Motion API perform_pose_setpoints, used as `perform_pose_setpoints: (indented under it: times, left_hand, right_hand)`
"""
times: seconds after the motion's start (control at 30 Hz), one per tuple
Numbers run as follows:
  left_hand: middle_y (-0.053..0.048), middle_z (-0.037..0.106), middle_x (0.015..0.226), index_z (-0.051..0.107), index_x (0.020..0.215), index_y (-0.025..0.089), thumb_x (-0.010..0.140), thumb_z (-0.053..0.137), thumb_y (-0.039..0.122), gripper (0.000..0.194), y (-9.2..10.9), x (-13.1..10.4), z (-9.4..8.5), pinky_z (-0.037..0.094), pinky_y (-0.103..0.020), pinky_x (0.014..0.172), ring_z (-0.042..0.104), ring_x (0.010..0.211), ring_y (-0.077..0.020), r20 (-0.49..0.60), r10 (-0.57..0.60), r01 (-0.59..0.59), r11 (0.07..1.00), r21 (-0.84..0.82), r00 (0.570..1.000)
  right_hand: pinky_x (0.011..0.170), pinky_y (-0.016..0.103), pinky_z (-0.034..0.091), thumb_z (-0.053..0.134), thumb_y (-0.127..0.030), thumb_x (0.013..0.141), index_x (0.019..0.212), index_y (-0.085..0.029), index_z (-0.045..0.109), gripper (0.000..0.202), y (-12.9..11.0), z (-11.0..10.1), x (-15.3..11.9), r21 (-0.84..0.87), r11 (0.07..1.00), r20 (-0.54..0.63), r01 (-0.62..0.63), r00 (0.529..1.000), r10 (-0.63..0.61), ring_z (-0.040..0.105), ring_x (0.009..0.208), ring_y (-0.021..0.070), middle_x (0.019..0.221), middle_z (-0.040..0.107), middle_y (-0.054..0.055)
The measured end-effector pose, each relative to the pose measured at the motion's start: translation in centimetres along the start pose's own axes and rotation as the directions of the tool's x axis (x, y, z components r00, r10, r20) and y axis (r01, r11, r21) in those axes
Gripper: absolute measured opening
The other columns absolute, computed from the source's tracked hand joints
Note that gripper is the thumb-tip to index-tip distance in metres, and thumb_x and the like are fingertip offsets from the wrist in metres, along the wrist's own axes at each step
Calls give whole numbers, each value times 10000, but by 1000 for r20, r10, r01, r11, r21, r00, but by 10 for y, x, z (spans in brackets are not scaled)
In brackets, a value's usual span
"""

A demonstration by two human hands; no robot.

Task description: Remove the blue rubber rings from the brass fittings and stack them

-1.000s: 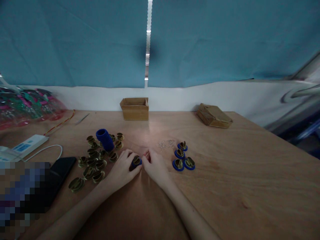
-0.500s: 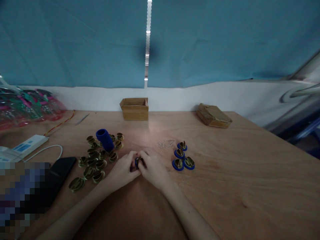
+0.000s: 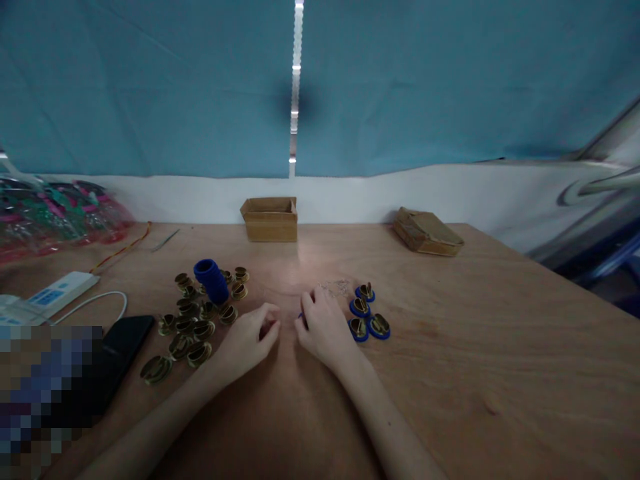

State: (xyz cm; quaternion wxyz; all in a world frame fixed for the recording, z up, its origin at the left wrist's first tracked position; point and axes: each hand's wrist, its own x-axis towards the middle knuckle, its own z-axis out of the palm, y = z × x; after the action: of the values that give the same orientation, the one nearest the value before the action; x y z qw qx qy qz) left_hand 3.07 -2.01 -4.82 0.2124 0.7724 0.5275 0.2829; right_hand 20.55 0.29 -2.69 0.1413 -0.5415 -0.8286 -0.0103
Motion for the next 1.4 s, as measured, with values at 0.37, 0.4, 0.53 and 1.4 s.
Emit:
perform_pose_setpoints:
  times: [0.37,0.4,0.53,1.4]
  left_hand:
    - [-128,539,880,568,901,131,860,459,278,188,-17,6,-31,477,-359,726,544,874,-283,-402,-169,404,669,623,900]
    - [-124,538,877,566,904,132,866,449,285,197,-18,6,-32,479,-344,702,552,856,-274,-395,-182,410,658,631,900]
    - [-125,543,906,561,938,130,878,432,284,210,-17,4,-26,480,-323,660,561,838,-260,-340,-221,397,652,646,914]
    - [-124,564,1066,510,1064,133,822,497,168,245,-23,5,9,427,-452,938,505,1076,-282,-192,-14,66,962,264,981]
  right_hand:
    - [760,391,303,485,-108,783,868,-142,640,180,20,4,-1,-285,952,0,-108,994,113,539,947,299,1009,649,150]
    - [766,395,302,487,-102,776,892,-133,644,198,22,4,-2,-299,946,-8,-123,992,127,538,959,306,1024,646,162]
    - [770,398,300,513,-74,718,882,-126,644,217,26,6,-4,-324,932,2,-163,985,173,539,953,318,998,646,177]
    - [804,310,432,443,-104,829,1015,-174,544,223,-54,-11,67,551,797,-155,249,968,-195,576,908,180,972,630,64]
